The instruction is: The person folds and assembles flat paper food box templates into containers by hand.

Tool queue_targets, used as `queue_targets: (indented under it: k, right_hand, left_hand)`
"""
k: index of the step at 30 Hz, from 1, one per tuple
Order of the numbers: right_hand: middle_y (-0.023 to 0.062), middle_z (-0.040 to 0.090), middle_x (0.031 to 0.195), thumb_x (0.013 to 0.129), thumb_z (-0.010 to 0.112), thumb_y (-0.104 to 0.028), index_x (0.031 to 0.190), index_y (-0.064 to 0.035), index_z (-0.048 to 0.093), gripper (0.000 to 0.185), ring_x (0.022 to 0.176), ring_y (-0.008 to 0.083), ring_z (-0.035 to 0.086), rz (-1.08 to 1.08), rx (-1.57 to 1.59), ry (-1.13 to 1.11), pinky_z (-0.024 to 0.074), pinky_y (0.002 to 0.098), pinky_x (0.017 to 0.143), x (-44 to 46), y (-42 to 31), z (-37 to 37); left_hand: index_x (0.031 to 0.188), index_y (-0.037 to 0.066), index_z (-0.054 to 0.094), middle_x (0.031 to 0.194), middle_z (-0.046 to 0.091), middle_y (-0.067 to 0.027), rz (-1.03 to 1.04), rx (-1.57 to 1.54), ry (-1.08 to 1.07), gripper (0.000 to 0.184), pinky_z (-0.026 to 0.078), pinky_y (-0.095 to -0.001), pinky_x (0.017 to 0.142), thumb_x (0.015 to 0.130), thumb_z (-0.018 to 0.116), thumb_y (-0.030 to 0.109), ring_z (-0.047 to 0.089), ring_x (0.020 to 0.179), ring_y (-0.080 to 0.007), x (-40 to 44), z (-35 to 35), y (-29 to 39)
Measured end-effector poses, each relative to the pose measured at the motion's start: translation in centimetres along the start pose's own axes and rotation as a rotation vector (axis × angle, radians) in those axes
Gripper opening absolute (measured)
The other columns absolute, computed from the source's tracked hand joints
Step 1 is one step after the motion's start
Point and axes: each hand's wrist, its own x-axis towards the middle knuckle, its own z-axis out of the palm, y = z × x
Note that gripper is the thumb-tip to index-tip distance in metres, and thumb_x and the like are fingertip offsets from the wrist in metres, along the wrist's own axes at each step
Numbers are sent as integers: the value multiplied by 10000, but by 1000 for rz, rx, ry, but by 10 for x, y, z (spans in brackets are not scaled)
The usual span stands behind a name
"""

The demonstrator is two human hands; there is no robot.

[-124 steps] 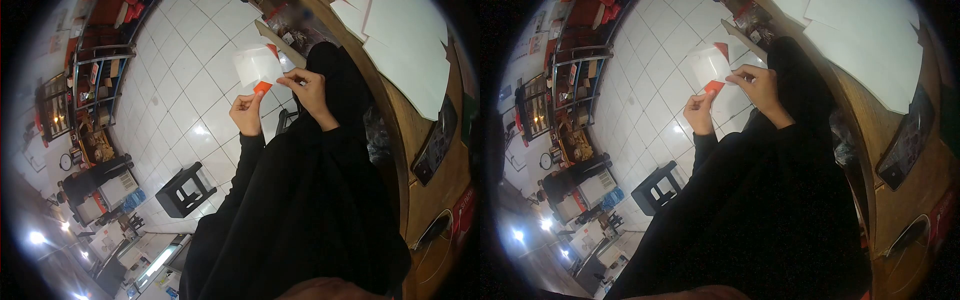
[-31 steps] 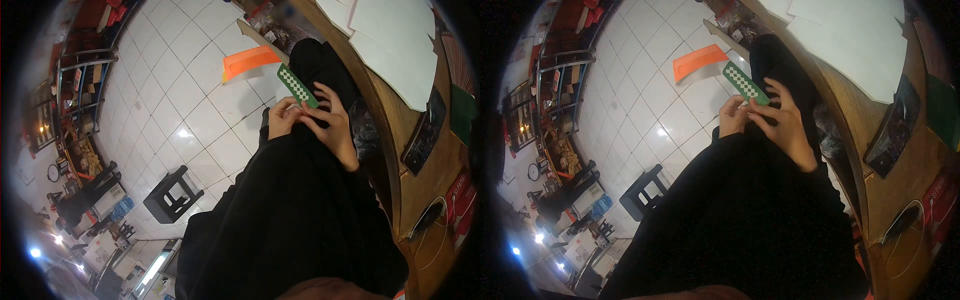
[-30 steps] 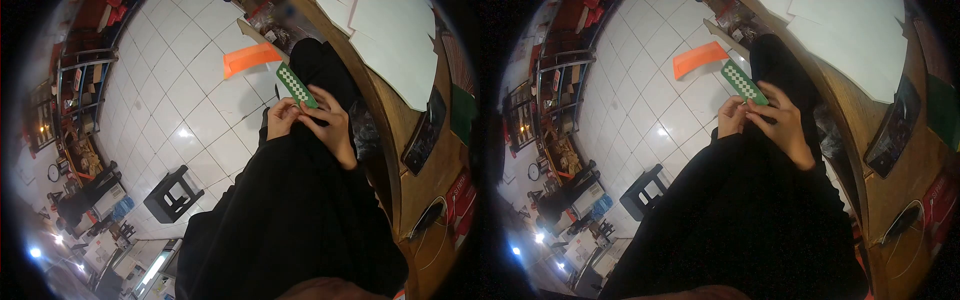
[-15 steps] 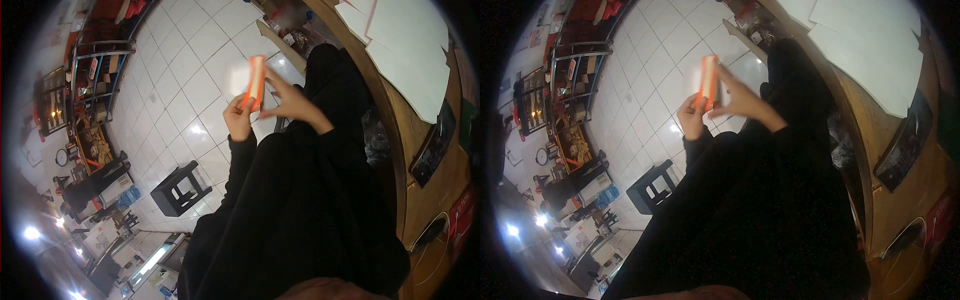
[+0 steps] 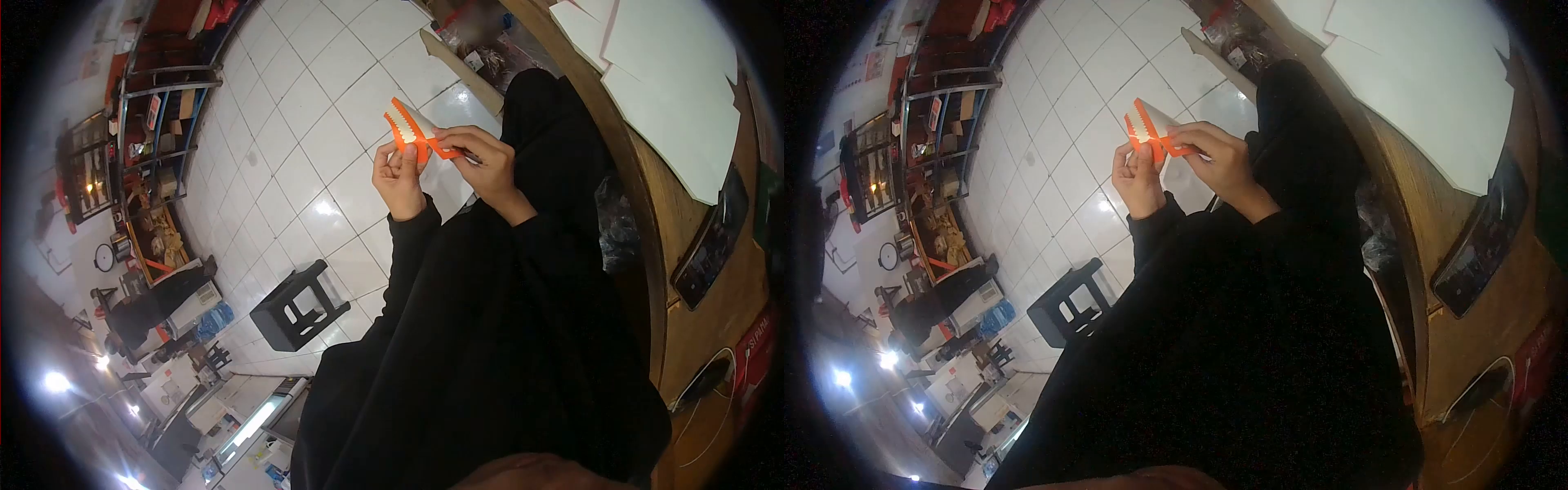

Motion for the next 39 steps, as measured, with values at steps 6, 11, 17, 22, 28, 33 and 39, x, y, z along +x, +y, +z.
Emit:
queue_targets:
  k: [6, 11, 17, 22, 28, 33, 39]
  right_hand:
    - [98, 612, 886, 644, 574, 100, 820, -4, 582, 205, 803, 215, 606, -76, -60, -25, 496, 263, 691, 1, 6, -1]
    - [118, 614, 888, 636, 555, 126, 784, 21, 594, 185, 834, 202, 606, -122, -15, -10, 497, 259, 690, 1, 4, 1]
    - [112, 573, 950, 651, 547, 113, 828, 10, 537, 205, 836, 222, 585, -33, 6, -1, 493, 269, 676, 2, 0, 1]
    - [127, 556, 915, 678, 482, 113, 816, 15, 503, 171, 825, 265, 569, -89, -35, -9, 470, 287, 677, 5, 3, -2]
    - [140, 544, 916, 700, 452, 111, 805, 14, 477, 145, 844, 278, 563, -59, -3, -60, 465, 296, 693, 6, 4, 0]
    - [128, 550, 899, 665, 451, 141, 753, 9, 451, 158, 876, 251, 584, -77, -27, -62, 480, 288, 687, 6, 2, 0]
    - [140, 539, 907, 687, 449, 130, 783, 4, 453, 159, 890, 264, 564, -67, 44, -140, 465, 298, 710, 6, 7, 0]
  left_hand:
    - [937, -7, 468, 872, 608, -147, -6, -46, -31, 173, 495, -309, 715, 807, 558, 64, 592, 773, -164, -2, -2, 0]
    - [932, -1, 472, 873, 608, -143, -40, -92, -30, 169, 497, -280, 699, 807, 561, 72, 594, 767, -163, 0, -1, 5]
    - [928, 1, 472, 872, 607, -140, -29, -98, -50, 167, 504, -269, 680, 806, 562, 70, 595, 763, -162, 0, 7, 11]
    - [897, -27, 453, 862, 593, -167, 2, -79, -12, 131, 522, -285, 670, 810, 537, 25, 599, 737, -176, -4, 11, 8]
    - [907, -29, 455, 872, 589, -169, -5, -59, 6, 131, 527, -290, 676, 807, 531, 10, 598, 740, -179, -5, 9, 6]
    - [915, -32, 457, 884, 588, -170, 2, -55, -5, 144, 523, -282, 665, 800, 537, 3, 596, 756, -176, -7, 9, 7]
    - [925, -32, 459, 881, 591, -165, 22, -43, 14, 155, 516, -283, 674, 798, 540, 2, 599, 752, -177, -7, 4, 7]
